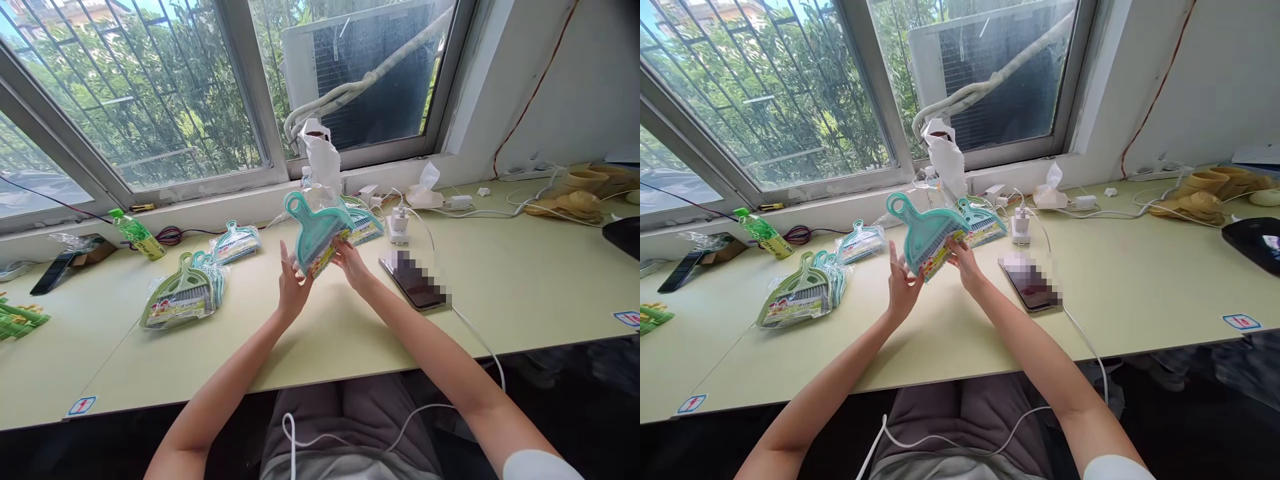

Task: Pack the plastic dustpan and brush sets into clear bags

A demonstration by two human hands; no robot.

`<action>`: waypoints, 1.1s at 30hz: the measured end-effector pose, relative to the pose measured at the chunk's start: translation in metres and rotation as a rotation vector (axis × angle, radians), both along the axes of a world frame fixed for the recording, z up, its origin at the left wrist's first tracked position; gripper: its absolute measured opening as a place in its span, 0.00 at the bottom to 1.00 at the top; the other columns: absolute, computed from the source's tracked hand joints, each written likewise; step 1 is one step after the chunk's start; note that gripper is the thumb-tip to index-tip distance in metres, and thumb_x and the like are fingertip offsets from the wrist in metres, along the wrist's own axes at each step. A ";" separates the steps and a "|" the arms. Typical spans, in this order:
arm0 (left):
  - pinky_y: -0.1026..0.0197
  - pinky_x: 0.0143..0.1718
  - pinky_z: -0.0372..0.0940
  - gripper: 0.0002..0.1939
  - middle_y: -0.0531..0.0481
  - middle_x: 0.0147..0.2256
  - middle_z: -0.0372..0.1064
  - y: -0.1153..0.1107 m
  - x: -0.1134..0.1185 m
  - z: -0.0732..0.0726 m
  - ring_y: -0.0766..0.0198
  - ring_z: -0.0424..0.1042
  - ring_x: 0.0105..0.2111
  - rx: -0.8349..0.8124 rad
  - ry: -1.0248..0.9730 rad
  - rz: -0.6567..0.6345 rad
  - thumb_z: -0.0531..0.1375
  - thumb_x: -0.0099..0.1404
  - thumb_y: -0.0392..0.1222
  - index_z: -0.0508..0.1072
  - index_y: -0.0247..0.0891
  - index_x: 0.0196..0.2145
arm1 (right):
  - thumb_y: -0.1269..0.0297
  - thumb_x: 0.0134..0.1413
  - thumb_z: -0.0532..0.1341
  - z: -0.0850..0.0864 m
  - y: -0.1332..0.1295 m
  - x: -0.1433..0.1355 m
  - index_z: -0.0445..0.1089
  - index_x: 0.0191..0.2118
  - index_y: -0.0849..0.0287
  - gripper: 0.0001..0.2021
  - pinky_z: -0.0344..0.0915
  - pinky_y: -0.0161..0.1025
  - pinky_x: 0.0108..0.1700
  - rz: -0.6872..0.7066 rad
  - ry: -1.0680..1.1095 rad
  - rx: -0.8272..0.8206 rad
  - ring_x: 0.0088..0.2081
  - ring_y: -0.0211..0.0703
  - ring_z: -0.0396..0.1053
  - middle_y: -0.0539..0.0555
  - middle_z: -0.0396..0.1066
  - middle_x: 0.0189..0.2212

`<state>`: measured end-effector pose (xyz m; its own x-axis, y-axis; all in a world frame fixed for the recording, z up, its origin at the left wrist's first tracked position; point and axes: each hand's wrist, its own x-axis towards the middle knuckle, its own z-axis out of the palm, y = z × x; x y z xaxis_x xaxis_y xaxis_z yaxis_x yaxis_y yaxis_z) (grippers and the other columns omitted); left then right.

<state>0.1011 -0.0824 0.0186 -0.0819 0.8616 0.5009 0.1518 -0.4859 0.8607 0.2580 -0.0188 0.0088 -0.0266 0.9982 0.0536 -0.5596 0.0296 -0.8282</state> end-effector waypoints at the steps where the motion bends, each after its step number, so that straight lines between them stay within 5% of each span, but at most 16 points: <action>1: 0.66 0.29 0.69 0.48 0.45 0.55 0.69 0.001 -0.001 -0.001 0.58 0.73 0.42 -0.009 0.008 0.005 0.67 0.55 0.37 0.50 0.49 0.68 | 0.48 0.41 0.69 -0.001 0.001 0.001 0.69 0.40 0.53 0.22 0.68 0.44 0.47 -0.001 -0.016 -0.022 0.38 0.45 0.74 0.50 0.76 0.39; 5: 0.65 0.29 0.71 0.42 0.49 0.53 0.71 0.007 -0.003 -0.004 0.59 0.72 0.39 -0.040 0.016 0.007 0.67 0.53 0.37 0.61 0.46 0.64 | 0.44 0.40 0.69 -0.007 0.006 0.002 0.69 0.39 0.53 0.23 0.69 0.43 0.43 -0.010 -0.074 -0.097 0.37 0.46 0.74 0.52 0.76 0.38; 19: 0.64 0.33 0.71 0.42 0.46 0.55 0.70 0.018 -0.008 -0.016 0.57 0.74 0.43 -0.075 -0.073 -0.044 0.69 0.52 0.40 0.61 0.47 0.63 | 0.37 0.44 0.65 -0.014 0.018 0.018 0.68 0.40 0.52 0.25 0.70 0.41 0.40 -0.015 -0.057 -0.073 0.36 0.45 0.74 0.50 0.76 0.35; 26: 0.67 0.31 0.68 0.43 0.49 0.41 0.74 0.027 -0.011 -0.023 0.64 0.73 0.33 -0.079 -0.100 0.003 0.70 0.53 0.45 0.59 0.46 0.63 | 0.55 0.35 0.75 -0.013 0.025 0.040 0.71 0.40 0.55 0.23 0.68 0.36 0.36 0.262 -0.253 0.005 0.33 0.39 0.73 0.51 0.77 0.36; 33: 0.69 0.23 0.63 0.42 0.54 0.33 0.73 0.025 -0.011 -0.020 0.70 0.67 0.22 -0.128 -0.112 -0.074 0.70 0.52 0.45 0.58 0.46 0.61 | 0.60 0.29 0.77 -0.023 0.031 0.028 0.71 0.37 0.57 0.24 0.69 0.37 0.38 0.075 -0.167 -0.057 0.31 0.39 0.73 0.50 0.77 0.32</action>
<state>0.0905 -0.0574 -0.0018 -0.0651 0.9234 0.3782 0.0197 -0.3778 0.9257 0.2860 0.0120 -0.0142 -0.1050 0.9944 -0.0145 -0.4134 -0.0569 -0.9088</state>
